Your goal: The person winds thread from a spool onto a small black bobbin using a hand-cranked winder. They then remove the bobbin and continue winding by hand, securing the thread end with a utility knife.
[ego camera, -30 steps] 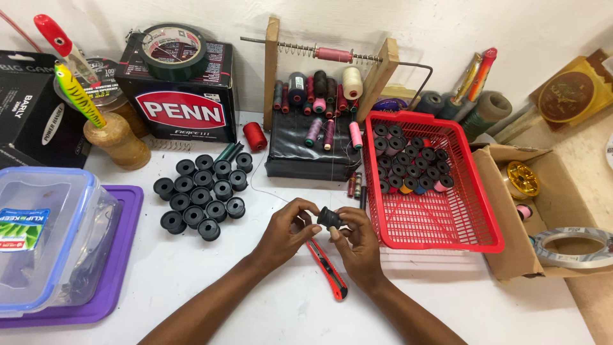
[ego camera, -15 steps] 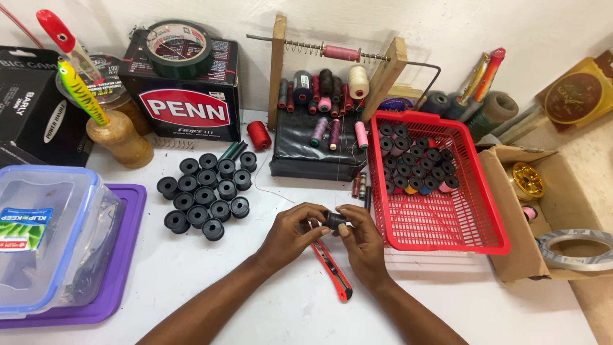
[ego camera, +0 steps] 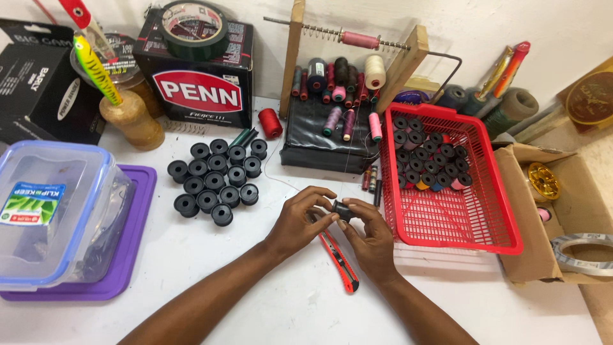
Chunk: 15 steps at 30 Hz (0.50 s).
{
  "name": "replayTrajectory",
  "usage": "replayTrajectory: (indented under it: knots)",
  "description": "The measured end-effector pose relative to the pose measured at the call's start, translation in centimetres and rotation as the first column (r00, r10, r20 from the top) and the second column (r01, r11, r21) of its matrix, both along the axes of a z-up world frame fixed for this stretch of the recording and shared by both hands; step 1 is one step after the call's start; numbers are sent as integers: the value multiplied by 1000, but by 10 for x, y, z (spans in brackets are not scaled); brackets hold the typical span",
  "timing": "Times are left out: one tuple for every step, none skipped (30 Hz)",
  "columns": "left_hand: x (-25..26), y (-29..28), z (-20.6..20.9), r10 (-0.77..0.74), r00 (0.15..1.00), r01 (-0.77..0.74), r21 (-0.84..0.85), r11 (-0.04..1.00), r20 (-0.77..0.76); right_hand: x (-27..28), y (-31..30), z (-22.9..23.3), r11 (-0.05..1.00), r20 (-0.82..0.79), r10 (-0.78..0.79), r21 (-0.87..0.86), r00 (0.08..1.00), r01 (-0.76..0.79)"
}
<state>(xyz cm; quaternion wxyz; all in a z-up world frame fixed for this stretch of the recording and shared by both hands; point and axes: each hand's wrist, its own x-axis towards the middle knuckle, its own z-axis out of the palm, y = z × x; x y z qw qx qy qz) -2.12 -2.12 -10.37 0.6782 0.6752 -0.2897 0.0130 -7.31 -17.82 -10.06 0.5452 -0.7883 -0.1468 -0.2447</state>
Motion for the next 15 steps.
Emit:
replayTrajectory:
  knots:
    - [0, 0, 1, 2, 1000, -2, -1, 1000, 1, 0, 1, 0, 1000, 1, 2, -1, 1000, -2]
    - [-1, 0, 2, -7, 1000, 7, -7, 1000, 5, 0, 3, 1, 999, -17, 16, 29, 1000, -15]
    - [0, 0, 3, -17, 1000, 17, -13, 1000, 13, 0, 4, 2, 998, -31, 29, 60, 999, -27]
    - [1, -1, 3, -17, 1000, 17, -13, 1000, 18, 3, -1, -4, 998, -27, 30, 59, 999, -28]
    - [0, -1, 2, 1, 1000, 0, -12, 1000, 27, 3, -5, -10, 993, -111, 22, 117, 994, -9]
    - [0, -2, 0, 18, 999, -17, -11, 1000, 36, 4, -9, -17, 985, -194, 20, 173, 981, 14]
    - [0, 0, 0, 20, 999, -20, -11, 1000, 33, 5, -10, -23, 985, -196, 22, 173, 980, 12]
    - [0, 1, 0, 28, 998, -29, 7, 1000, 52, 5, -12, -28, 974, -225, 37, 225, 974, 15]
    - [0, 1, 1, 31, 997, -33, 24, 999, 73, 5, -14, -33, 961, -250, 48, 276, 967, 23]
    - [1, 1, 1, 29, 997, -31, 23, 999, 73, 5, -12, -27, 961, -250, 46, 275, 967, 25]
    - [0, 1, 1, 21, 997, -23, 29, 999, 69, 5, -10, -22, 969, -243, 27, 246, 970, 34]
    - [0, 1, 0, 13, 998, -15, 34, 999, 66, 5, -8, -17, 975, -234, 9, 217, 972, 44]
    - [0, 0, 0, 12, 998, -14, 32, 999, 66, 5, -9, -17, 975, -234, 8, 216, 972, 44]
    - [0, -1, -1, 13, 998, -15, 26, 1000, 56, 6, -11, -17, 983, -202, -2, 179, 979, 39]
    - [-1, -1, -3, 16, 999, -17, 22, 1000, 41, 6, -12, -18, 989, -175, -9, 142, 985, 34]
